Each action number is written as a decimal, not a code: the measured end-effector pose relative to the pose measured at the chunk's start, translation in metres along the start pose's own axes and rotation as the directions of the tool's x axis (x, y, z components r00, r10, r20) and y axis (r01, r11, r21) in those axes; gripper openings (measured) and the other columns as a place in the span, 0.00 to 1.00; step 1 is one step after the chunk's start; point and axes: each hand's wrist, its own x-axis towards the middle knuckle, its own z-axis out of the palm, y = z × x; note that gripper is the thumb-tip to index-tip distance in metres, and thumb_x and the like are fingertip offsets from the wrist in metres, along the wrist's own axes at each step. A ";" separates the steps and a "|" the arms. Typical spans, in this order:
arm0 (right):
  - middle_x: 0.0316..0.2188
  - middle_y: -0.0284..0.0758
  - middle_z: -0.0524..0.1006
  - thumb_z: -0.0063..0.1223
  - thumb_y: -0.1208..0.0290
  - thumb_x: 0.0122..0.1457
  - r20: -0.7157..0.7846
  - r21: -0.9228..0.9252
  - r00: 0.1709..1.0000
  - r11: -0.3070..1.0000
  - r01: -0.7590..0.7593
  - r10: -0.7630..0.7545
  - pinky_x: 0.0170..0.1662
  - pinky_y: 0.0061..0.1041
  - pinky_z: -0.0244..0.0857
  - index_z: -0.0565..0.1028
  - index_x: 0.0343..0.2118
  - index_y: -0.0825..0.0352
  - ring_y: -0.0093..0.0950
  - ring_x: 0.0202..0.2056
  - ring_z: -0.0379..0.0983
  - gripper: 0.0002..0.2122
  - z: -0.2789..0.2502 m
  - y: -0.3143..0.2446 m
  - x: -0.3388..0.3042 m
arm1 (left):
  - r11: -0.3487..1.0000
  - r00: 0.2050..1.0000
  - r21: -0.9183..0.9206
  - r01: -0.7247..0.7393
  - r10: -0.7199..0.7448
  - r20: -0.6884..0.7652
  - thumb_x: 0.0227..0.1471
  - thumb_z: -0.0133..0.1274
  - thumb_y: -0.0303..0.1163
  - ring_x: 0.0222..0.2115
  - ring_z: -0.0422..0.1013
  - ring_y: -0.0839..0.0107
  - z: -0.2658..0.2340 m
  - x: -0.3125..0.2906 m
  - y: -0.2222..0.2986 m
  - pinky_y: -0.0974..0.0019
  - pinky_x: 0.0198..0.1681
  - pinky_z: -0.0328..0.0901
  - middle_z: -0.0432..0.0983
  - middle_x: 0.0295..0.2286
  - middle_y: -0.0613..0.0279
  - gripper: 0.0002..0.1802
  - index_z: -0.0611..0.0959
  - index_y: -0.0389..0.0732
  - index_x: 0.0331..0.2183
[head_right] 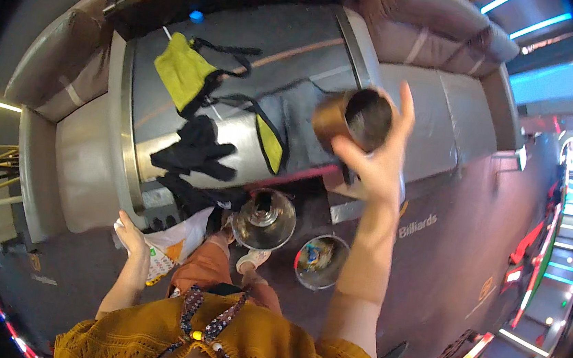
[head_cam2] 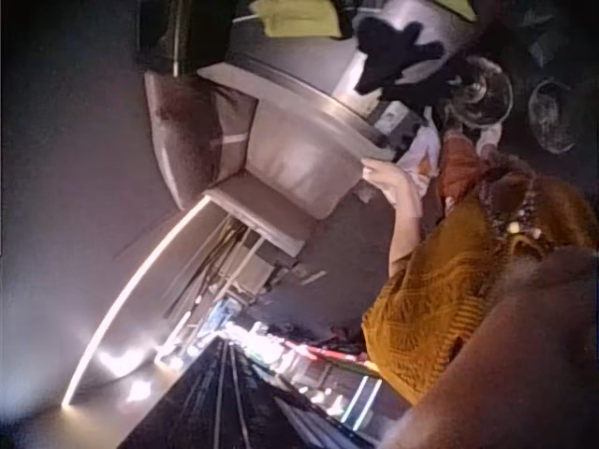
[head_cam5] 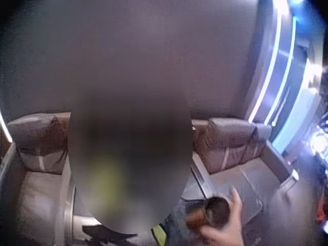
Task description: The person cleans a table and surrounding area using a cloth and by hand, collecting items such as bottles and trash into a bag and bucket.
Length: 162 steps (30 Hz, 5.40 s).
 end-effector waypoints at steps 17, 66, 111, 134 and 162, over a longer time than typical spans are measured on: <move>0.52 0.49 0.50 0.59 0.69 0.37 0.057 -0.519 0.898 0.755 0.400 -0.436 0.56 0.39 0.39 0.49 0.53 0.69 0.46 0.55 0.44 0.39 0.222 0.065 0.109 | 0.987 0.985 0.059 0.147 -0.151 0.083 0.53 0.40 0.42 0.24 0.58 0.72 -0.007 -0.012 -0.002 0.67 0.28 0.57 0.65 0.22 0.60 0.19 0.68 0.32 0.25; 0.36 0.37 0.70 0.52 0.76 0.42 0.160 0.242 0.872 0.838 -0.488 0.462 0.39 0.23 0.63 0.64 0.44 0.72 0.29 0.36 0.69 0.22 0.019 0.023 -0.038 | 0.257 0.656 -0.607 0.752 -0.205 0.726 0.56 0.33 0.34 0.14 0.45 0.85 -0.140 -0.143 0.113 0.82 0.17 0.47 0.47 0.14 0.75 0.20 0.59 0.38 0.50; 0.41 0.32 0.68 0.48 0.76 0.49 0.581 0.183 0.373 0.330 -0.926 0.724 0.45 0.26 0.59 0.62 0.47 0.63 0.25 0.42 0.65 0.20 0.188 0.104 -0.240 | 0.814 0.052 -0.427 -0.393 0.483 0.874 0.50 0.38 0.26 0.23 0.61 0.64 -0.073 -0.207 0.136 0.67 0.31 0.60 0.62 0.24 0.56 0.32 0.48 0.52 0.55; 0.41 0.39 0.67 0.48 0.72 0.51 0.683 0.136 0.089 -0.007 -0.991 0.725 0.40 0.42 0.63 0.63 0.43 0.64 0.36 0.42 0.66 0.15 0.118 0.119 -0.204 | 0.949 0.055 -0.315 0.008 0.314 0.948 0.54 0.36 0.30 0.28 0.62 0.73 -0.094 -0.195 0.122 0.73 0.38 0.56 0.67 0.28 0.63 0.29 0.48 0.44 0.55; 0.49 0.46 0.60 0.55 0.57 0.42 0.378 -0.722 0.908 0.672 0.167 0.180 0.56 0.45 0.30 0.71 0.25 0.65 0.45 0.56 0.43 0.15 0.047 0.068 -0.032 | 0.849 0.762 -0.519 0.096 0.273 0.587 0.44 0.48 0.23 0.18 0.52 0.85 -0.025 -0.097 0.137 0.82 0.18 0.51 0.55 0.20 0.72 0.40 0.46 0.44 0.55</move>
